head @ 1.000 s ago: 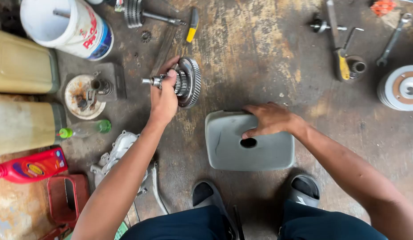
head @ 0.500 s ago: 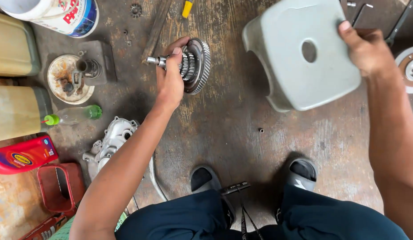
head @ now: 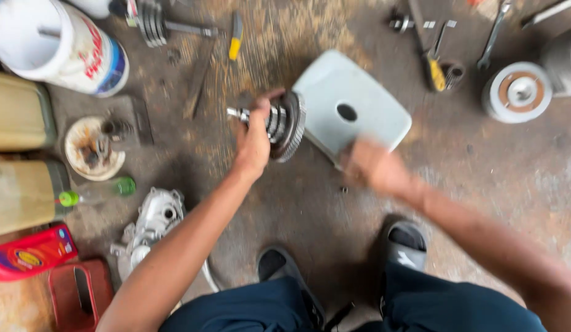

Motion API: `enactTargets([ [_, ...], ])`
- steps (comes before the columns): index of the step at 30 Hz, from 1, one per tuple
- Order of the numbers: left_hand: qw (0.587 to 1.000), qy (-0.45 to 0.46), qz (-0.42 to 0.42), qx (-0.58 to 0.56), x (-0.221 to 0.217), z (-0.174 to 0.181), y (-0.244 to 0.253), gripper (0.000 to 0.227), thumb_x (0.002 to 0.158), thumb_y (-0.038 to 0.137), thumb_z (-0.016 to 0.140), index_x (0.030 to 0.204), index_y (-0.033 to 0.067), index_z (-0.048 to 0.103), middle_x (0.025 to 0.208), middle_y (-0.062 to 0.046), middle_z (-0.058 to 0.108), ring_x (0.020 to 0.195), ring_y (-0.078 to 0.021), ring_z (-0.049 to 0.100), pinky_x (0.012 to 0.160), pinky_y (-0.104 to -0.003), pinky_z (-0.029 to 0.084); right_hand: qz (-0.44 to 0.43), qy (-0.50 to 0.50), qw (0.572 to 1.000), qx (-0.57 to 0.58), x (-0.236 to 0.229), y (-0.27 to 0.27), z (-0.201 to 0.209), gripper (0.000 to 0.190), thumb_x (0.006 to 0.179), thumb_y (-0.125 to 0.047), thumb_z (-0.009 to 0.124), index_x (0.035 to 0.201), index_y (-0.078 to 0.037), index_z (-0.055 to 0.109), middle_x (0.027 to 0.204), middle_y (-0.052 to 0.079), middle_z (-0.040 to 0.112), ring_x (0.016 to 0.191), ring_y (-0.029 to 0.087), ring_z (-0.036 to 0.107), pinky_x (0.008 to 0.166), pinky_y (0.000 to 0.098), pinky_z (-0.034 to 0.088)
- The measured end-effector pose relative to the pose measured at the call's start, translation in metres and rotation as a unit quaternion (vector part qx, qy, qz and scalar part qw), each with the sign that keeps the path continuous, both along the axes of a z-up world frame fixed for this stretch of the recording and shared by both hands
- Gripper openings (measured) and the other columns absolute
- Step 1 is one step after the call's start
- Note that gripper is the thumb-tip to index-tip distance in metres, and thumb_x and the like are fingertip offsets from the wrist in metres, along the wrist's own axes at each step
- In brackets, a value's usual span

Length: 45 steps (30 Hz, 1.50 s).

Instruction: The person assembles a motorcycle engine by first placing a gear into a container, then inserting a shaft with a bearing into the engine casing. They proceed to tighten bolts on the engine casing using a wrench.

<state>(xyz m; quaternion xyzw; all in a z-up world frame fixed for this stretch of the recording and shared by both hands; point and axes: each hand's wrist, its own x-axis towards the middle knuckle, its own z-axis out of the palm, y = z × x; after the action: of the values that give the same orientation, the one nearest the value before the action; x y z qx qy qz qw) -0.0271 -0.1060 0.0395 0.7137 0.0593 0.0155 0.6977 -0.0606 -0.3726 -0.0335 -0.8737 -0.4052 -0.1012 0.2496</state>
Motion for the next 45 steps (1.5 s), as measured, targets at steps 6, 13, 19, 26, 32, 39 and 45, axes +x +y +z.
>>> enactTargets([
  [6, 0.996, 0.086, 0.020, 0.026, -0.014, 0.019, -0.021, 0.042, 0.099, 0.041, 0.049, 0.126, 0.0210, 0.075, 0.132, -0.021, 0.067, 0.132, -0.0361, 0.056, 0.115, -0.051, 0.039, 0.066, -0.061, 0.975, -0.202, -0.082, -0.003, -0.112, 0.039, 0.091, -0.009, 0.063, 0.130, -0.013, 0.064, 0.107, 0.014, 0.061, 0.091, 0.030, 0.065, 0.075, 0.0404, 0.053],
  [13, 0.982, 0.173, -0.028, 0.073, -0.025, 0.039, -0.032, 0.044, 0.101, 0.043, 0.049, 0.134, 0.0236, 0.071, 0.137, -0.030, 0.062, 0.132, -0.0477, 0.055, 0.111, -0.059, 0.040, 0.032, 0.016, 0.978, -0.207, -0.084, -0.018, -0.163, 0.021, 0.091, -0.008, 0.063, 0.111, -0.008, 0.070, 0.110, 0.015, 0.060, 0.100, 0.033, 0.062, 0.080, 0.0404, 0.052],
  [19, 0.971, 0.208, -0.046, 0.109, -0.030, 0.026, -0.028, 0.045, 0.097, 0.050, 0.052, 0.133, 0.0296, 0.072, 0.136, -0.022, 0.066, 0.133, -0.0447, 0.056, 0.111, -0.057, 0.041, 0.006, 0.055, 0.985, -0.166, -0.081, -0.004, -0.135, 0.025, 0.089, -0.007, 0.064, 0.113, -0.008, 0.069, 0.107, 0.013, 0.056, 0.094, 0.034, 0.065, 0.074, 0.0405, 0.055],
  [26, 0.972, 0.232, -0.011, -0.045, -0.025, 0.038, -0.032, 0.051, 0.092, 0.054, 0.057, 0.129, 0.0225, 0.075, 0.132, -0.023, 0.065, 0.128, -0.0377, 0.057, 0.108, -0.050, 0.047, -0.083, 0.288, 0.948, 0.109, -0.051, 0.024, -0.014, 0.029, 0.088, -0.025, 0.070, 0.112, -0.008, 0.068, 0.085, 0.015, 0.071, 0.077, 0.037, 0.074, 0.064, 0.0460, 0.058],
  [32, 0.928, 0.248, -0.017, -0.279, 0.012, -0.005, -0.017, 0.074, 0.095, 0.070, 0.050, 0.123, 0.0045, 0.071, 0.090, -0.014, 0.075, 0.079, -0.0197, 0.075, 0.066, -0.029, 0.064, -0.139, 0.329, 0.900, 0.251, -0.015, 0.041, 0.056, 0.019, 0.092, -0.013, 0.067, 0.108, -0.004, 0.072, 0.078, 0.015, 0.074, 0.068, 0.023, 0.071, 0.061, 0.0379, 0.058],
  [39, 0.879, 0.266, -0.036, -0.394, 0.017, -0.033, -0.004, 0.103, 0.084, 0.093, 0.036, 0.116, 0.0024, 0.072, 0.090, -0.015, 0.077, 0.069, -0.0213, 0.076, 0.051, -0.029, 0.063, -0.175, 0.366, 0.831, 0.381, -0.013, 0.075, 0.045, 0.017, 0.102, -0.010, 0.057, 0.110, 0.000, 0.069, 0.071, 0.012, 0.070, 0.064, 0.019, 0.066, 0.064, 0.0329, 0.057],
  [45, 0.846, 0.288, -0.050, -0.446, 0.012, -0.017, 0.004, 0.121, 0.072, 0.103, 0.029, 0.118, 0.0000, 0.073, 0.095, -0.017, 0.077, 0.080, -0.0271, 0.077, 0.064, -0.037, 0.067, -0.143, 0.296, 0.836, 0.440, -0.016, 0.093, 0.053, 0.019, 0.104, -0.006, 0.054, 0.117, 0.003, 0.066, 0.085, 0.015, 0.070, 0.074, 0.020, 0.067, 0.071, 0.0347, 0.059],
])
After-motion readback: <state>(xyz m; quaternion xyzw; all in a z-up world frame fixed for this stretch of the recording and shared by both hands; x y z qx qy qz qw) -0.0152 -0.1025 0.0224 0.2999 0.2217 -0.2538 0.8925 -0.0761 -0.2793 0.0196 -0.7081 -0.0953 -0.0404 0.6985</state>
